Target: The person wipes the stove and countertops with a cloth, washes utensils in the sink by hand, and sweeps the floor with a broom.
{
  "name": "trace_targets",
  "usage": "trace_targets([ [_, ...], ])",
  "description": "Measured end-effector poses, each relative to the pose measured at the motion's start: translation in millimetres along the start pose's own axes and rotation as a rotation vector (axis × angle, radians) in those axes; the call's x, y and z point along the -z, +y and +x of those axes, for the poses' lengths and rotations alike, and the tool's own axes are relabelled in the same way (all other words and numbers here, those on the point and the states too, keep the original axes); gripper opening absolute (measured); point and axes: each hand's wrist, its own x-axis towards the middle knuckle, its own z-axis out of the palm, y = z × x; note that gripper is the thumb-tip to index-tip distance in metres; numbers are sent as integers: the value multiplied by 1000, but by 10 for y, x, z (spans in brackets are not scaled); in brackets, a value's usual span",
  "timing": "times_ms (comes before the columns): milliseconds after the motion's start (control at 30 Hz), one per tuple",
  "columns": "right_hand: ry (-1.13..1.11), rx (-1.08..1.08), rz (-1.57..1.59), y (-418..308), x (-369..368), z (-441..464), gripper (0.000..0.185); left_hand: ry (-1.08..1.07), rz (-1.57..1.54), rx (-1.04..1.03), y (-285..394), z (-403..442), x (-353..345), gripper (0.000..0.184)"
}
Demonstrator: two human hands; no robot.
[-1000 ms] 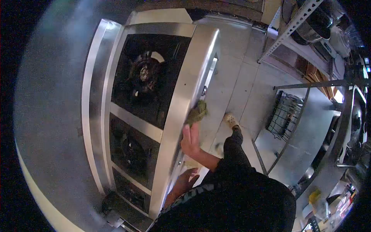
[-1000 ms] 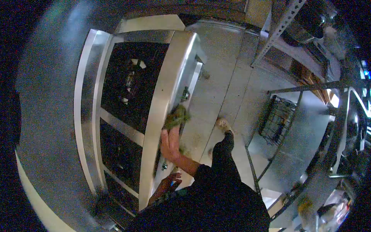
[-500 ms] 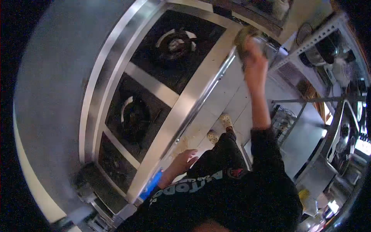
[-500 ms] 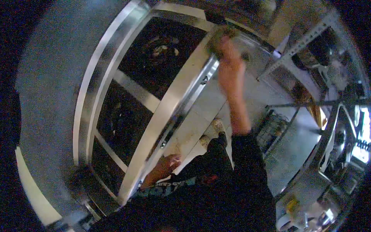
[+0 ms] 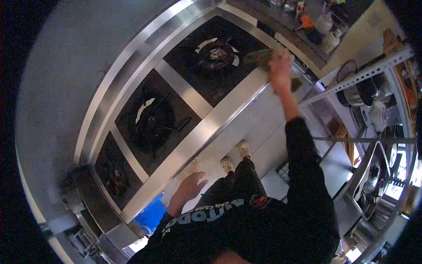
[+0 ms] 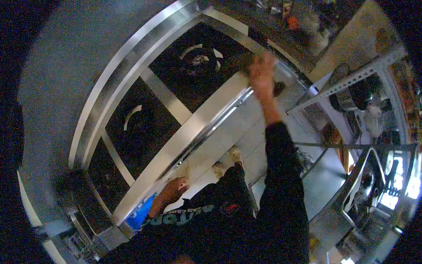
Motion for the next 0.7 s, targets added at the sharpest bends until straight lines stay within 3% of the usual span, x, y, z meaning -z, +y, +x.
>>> trace_targets([
  [67, -394, -94, -169, 356, 147, 378, 28, 27, -24, -44, -46, -39, -101, 38],
  [100, -307, -165, -162, 966, -360, 255, 21, 41, -31, -88, -66, -77, -138, 38],
  [133, -605, -141, -429, 1015, -72, 459, 21, 71, -49, -74, -44, -121, -146, 38],
  [200, -472, -114, -392, 1220, 236, 726, 23, 80, -87, -81, 7, -179, -105, 39],
  [300, -550, -217, -147, 608, 1116, 1105, 27, 153, -102, -49, -17, -263, -67, 40],
  [367, -611, -70, 360, 216, 1449, 1151, 35, 161, -64, -46, -123, -265, -74, 39],
  [433, -822, 146, 408, -400, 1696, 1152, 49, 160, -23, -46, -288, -244, -107, 39],
  [533, -899, 298, 558, -1360, 1778, 856, 77, 221, -16, -77, -391, -154, -90, 40],
  [633, -959, 577, 567, -1876, 1461, 310, 70, 294, -18, -10, -375, -132, 8, 40],
  [700, -1066, 911, 408, -1855, 1128, -134, 53, 310, -11, -5, -440, -172, -57, 40],
])
